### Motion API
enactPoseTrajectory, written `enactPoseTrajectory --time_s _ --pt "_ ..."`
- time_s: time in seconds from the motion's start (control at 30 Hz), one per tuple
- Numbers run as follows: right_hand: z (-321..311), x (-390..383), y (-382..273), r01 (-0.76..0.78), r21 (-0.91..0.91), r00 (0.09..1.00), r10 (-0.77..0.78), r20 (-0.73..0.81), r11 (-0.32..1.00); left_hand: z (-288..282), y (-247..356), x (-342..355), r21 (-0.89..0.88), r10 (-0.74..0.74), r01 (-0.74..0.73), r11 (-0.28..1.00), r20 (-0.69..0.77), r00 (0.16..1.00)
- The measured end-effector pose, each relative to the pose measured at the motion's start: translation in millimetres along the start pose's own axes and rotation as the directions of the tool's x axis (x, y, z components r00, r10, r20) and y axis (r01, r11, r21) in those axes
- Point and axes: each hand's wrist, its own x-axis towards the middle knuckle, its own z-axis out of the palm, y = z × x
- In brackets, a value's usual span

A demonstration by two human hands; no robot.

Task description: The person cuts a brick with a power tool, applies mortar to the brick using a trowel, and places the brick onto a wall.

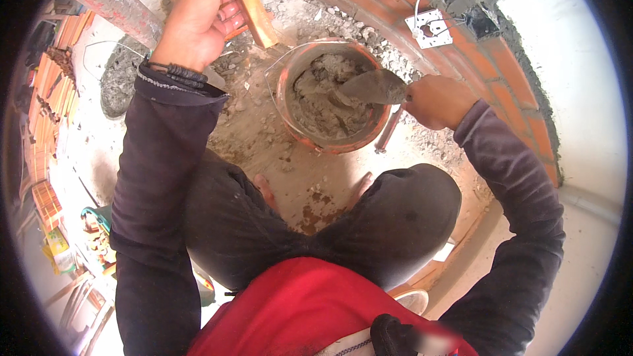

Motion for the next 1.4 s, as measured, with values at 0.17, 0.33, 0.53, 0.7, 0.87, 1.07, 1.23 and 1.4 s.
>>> enactPoseTrajectory --time_s 0.17,0.33,0.53,0.7,0.87,1.07,1.23,1.4 --pt "-14 -15 -6 0.002 -0.053 0.988 -0.010 -0.152 0.999 -2 -4 1 0.066 0.048 -0.049 0.997 0.015 0.999" --pt "-10 -25 12 -0.078 -0.086 0.984 0.063 -0.164 0.993 1 -10 14 0.043 0.088 -0.089 0.995 0.018 0.996" --pt "14 -26 33 -0.052 -0.186 0.927 -0.022 -0.376 0.981 8 -11 18 -0.026 0.103 -0.105 0.994 -0.070 0.992" --pt "37 -13 21 -0.067 -0.146 0.952 0.019 -0.304 0.987 4 -13 19 0.050 0.092 -0.093 0.994 0.014 0.996" --pt "66 3 23 -0.014 0.006 0.965 0.015 -0.263 1.000 22 3 -1 0.025 0.004 -0.002 1.000 -0.112 0.994" --pt "87 4 21 0.022 0.271 0.983 0.029 -0.183 0.962 19 -2 2 0.033 0.019 -0.017 0.999 -0.069 0.997" --pt "111 2 16 0.113 0.207 0.959 -0.052 -0.280 0.972 16 -9 16 0.033 -0.015 0.016 0.999 -0.029 0.999" --pt "98 -20 14 -0.005 0.184 0.917 0.078 -0.392 0.983 28 -5 2 0.077 0.010 -0.001 0.997 -0.123 0.992"
